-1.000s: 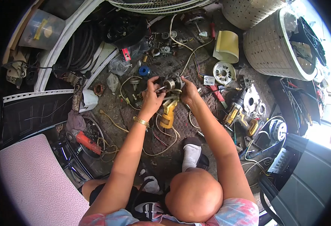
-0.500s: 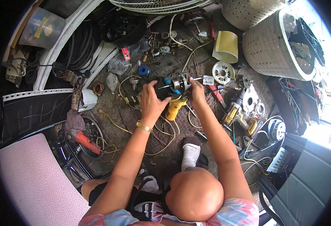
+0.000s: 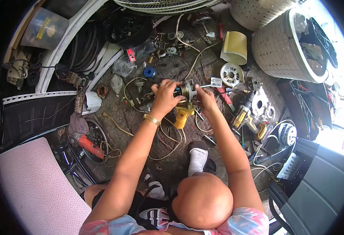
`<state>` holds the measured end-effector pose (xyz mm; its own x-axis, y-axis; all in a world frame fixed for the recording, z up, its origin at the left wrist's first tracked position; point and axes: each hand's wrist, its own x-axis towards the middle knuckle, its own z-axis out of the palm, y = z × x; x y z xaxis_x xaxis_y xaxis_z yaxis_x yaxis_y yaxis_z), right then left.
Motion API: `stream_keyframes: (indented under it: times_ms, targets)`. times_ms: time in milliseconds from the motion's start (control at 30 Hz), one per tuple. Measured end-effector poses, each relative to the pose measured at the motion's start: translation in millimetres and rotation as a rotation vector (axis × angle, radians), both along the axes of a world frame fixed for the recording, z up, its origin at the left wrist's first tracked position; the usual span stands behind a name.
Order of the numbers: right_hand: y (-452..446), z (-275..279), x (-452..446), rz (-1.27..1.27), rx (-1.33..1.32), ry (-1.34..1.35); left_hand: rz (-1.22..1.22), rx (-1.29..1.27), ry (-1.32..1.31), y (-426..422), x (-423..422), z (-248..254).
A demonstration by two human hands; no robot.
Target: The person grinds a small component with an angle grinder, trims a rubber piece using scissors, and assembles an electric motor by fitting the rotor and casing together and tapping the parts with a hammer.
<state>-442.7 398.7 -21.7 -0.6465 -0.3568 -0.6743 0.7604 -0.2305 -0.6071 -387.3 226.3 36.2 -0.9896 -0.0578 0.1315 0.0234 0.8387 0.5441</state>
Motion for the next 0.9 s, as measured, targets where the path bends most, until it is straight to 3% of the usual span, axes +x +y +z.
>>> stream_keyframes:
  times_ms: [367,533,667,733,867,900]
  targets:
    - [20.5,-41.5,-1.6,0.061,-0.294,-0.133,0.015,-0.035,-0.028,12.0,2.0,-3.2]
    - [14.7,-28.5,-6.5,0.064,-0.209,-0.143,0.044,-0.127,-0.046,20.4,-2.7,-2.2]
    - [10.6,-100.3,-26.2,-0.031,-0.084,-0.159,0.177,-0.144,-0.055,25.2,14.3,5.1]
    - [5.1,-99.0,-29.2,-0.085,0.025,-0.151,0.211,-0.16,-0.061,19.2,34.2,3.5]
    - [-3.0,-81.3,-30.7,-0.151,0.264,-0.133,0.64,-0.137,0.26,-12.9,77.2,-9.6]
    - [-4.3,-77.9,-29.6,-0.153,0.277,-0.114,0.887,0.134,0.24,-22.8,84.1,-28.7]
